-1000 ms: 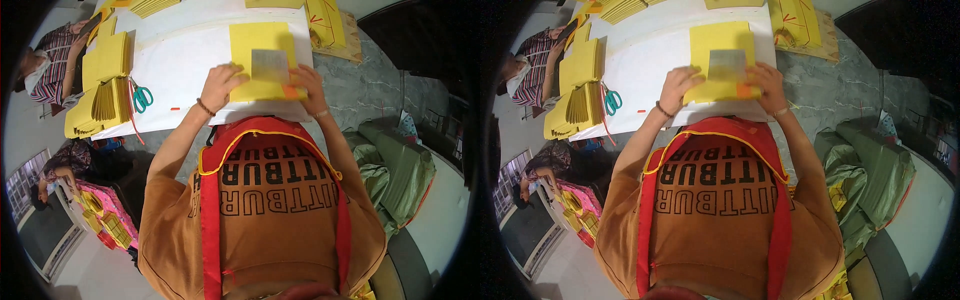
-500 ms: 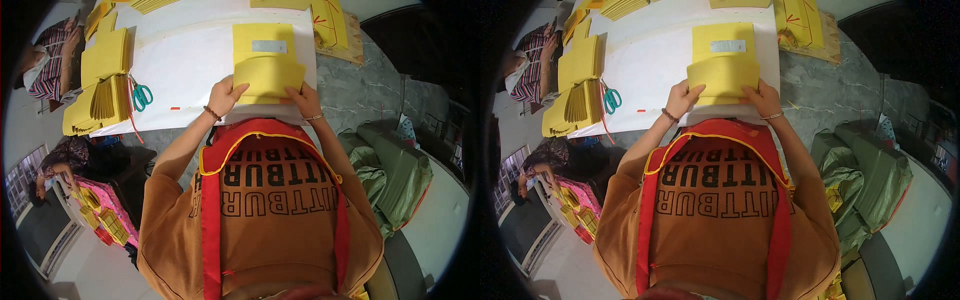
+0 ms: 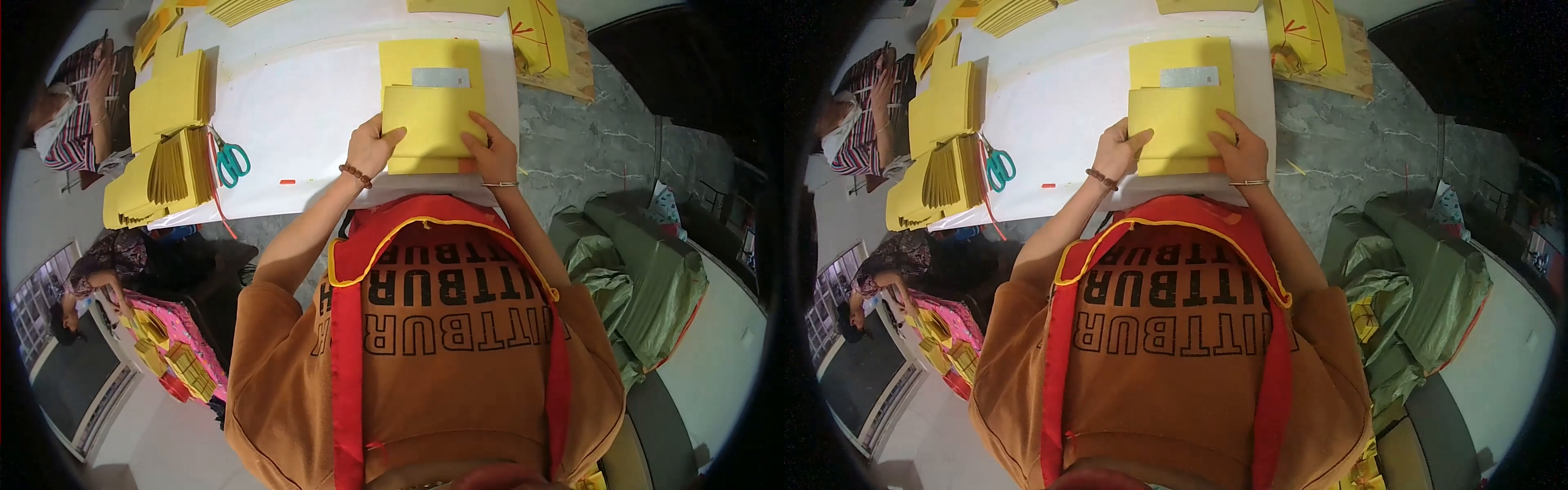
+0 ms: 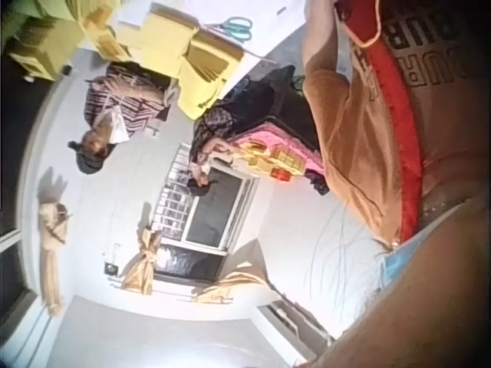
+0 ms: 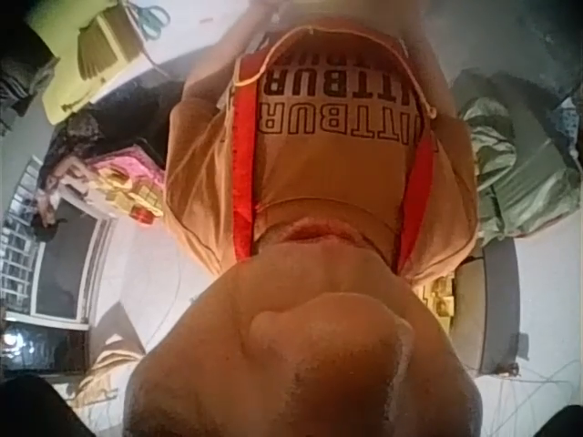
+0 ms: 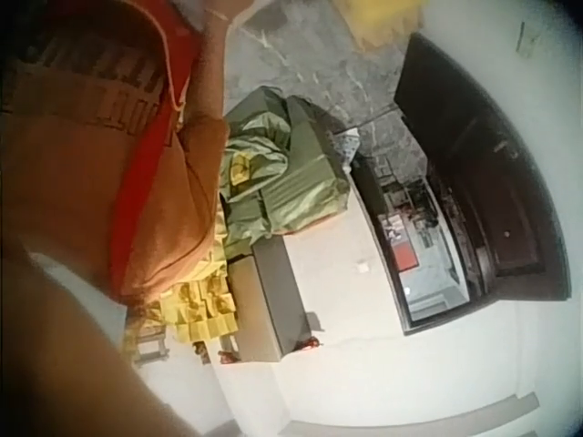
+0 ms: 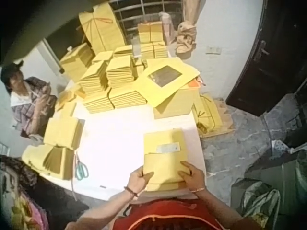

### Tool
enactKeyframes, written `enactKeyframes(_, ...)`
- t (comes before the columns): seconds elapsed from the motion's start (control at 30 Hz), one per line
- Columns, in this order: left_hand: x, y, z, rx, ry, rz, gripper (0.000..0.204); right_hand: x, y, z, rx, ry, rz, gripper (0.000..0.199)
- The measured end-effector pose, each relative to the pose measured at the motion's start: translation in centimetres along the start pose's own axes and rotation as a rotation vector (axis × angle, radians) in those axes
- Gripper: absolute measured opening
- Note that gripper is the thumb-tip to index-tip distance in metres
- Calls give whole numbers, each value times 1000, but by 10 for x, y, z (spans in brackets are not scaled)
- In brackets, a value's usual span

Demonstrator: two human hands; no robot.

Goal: Folding yellow paper envelopes and organizing them on a table.

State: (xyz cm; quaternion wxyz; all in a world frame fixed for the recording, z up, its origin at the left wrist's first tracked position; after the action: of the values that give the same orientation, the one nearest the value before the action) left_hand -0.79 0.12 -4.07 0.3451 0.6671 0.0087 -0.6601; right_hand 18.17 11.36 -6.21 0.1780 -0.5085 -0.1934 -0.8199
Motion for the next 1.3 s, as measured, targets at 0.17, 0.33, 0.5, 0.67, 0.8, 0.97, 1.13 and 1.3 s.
enactKeyframes(0.17,12,-7,4,17,131,-34,33,0,0,-2,-14,76,-19,38)
enactKeyframes(0.33,-32,8,8,-348,-496,-613,40,-3,0,-4,-43,89,-5,39)
enactKeyframes(0.5,-46,12,-38,-44,-837,-1054,56,-1,-1,-3,-6,88,-71,40)
enactKeyframes(0.67,-20,-3,-51,121,-1011,-878,63,2,-2,-1,22,50,-53,40)
enactKeyframes(0.8,-17,-3,-53,141,-1059,-808,67,42,23,11,-66,667,189,49)
enactKeyframes(0.97,-17,-2,-54,167,-1081,-818,69,-3,46,6,189,904,645,65)
enactKeyframes(1.13,-21,-2,-39,287,-834,-889,69,-14,43,2,218,857,610,71)
enactKeyframes(1.3,-9,-6,-31,142,-581,-1056,58,-10,42,2,201,847,607,69)
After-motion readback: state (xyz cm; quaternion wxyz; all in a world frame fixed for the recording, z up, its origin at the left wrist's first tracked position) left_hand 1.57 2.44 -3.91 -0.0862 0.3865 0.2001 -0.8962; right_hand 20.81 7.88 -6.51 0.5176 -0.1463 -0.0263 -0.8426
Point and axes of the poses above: each hand's wrist, its own y-axis away from the middle knuckle, its own z-axis out of the back of the hand, x = y × z, the point moved 2 cm from there along -y, towards the middle knuckle, and after that the axes turned 7 degrees about y, right-handed, at the moved point
